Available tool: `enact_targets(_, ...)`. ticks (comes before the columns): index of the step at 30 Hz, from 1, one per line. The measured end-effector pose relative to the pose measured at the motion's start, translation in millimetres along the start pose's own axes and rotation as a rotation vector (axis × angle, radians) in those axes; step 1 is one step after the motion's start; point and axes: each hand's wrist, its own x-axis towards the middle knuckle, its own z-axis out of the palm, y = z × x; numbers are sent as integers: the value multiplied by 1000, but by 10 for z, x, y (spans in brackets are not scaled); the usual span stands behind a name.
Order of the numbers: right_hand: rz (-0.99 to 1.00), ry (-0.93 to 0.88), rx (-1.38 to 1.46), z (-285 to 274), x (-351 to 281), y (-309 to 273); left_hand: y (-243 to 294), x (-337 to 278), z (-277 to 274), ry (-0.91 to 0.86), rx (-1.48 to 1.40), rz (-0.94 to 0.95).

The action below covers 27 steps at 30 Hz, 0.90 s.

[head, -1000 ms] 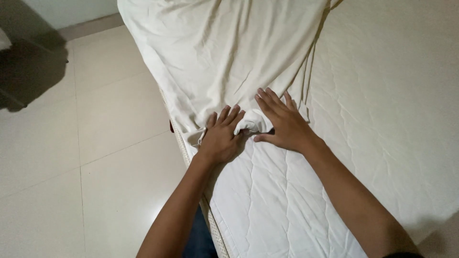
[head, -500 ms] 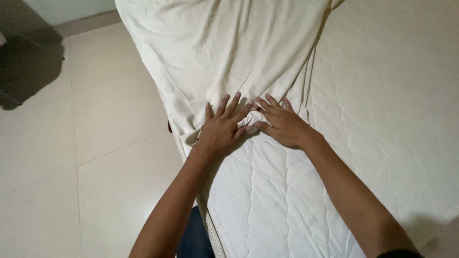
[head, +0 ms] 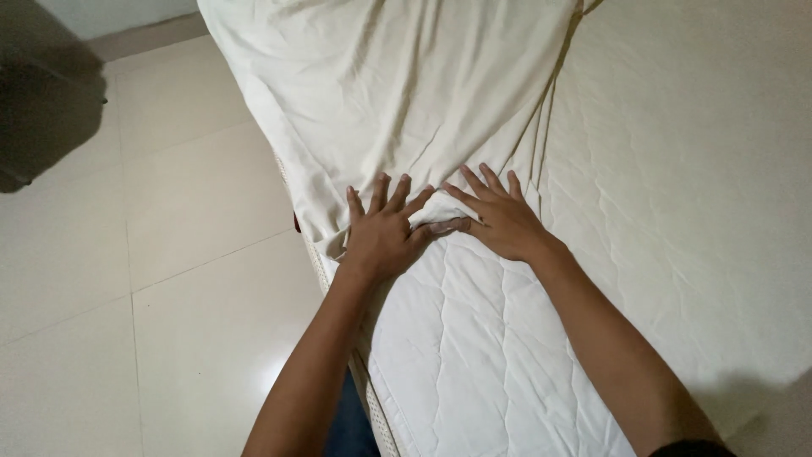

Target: The person spreads a white fitted sheet over a mattress, smoothing the fabric and tucking the elasticized edges under the corners. They work around the bed to ensure the sheet is properly fitted and wrinkle-free.

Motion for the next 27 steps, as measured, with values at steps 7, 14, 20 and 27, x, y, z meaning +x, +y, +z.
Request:
enact_targets(7, -29, -104, 165, -267, -339, -113, 290, -263, -142, -51, -15, -7)
enact_targets(14, 178, -206, 277, -682, -1000, -401, 680, -672, -174, -29, -148, 76)
enact_targets(20, 224, -233, 273, -724, -1271, -431, 740, -868, -98, -56, -126, 173)
enact_targets(27, 282, -205, 532, -747, -1109, -448, 624, -819, -95, -112, -193, 115)
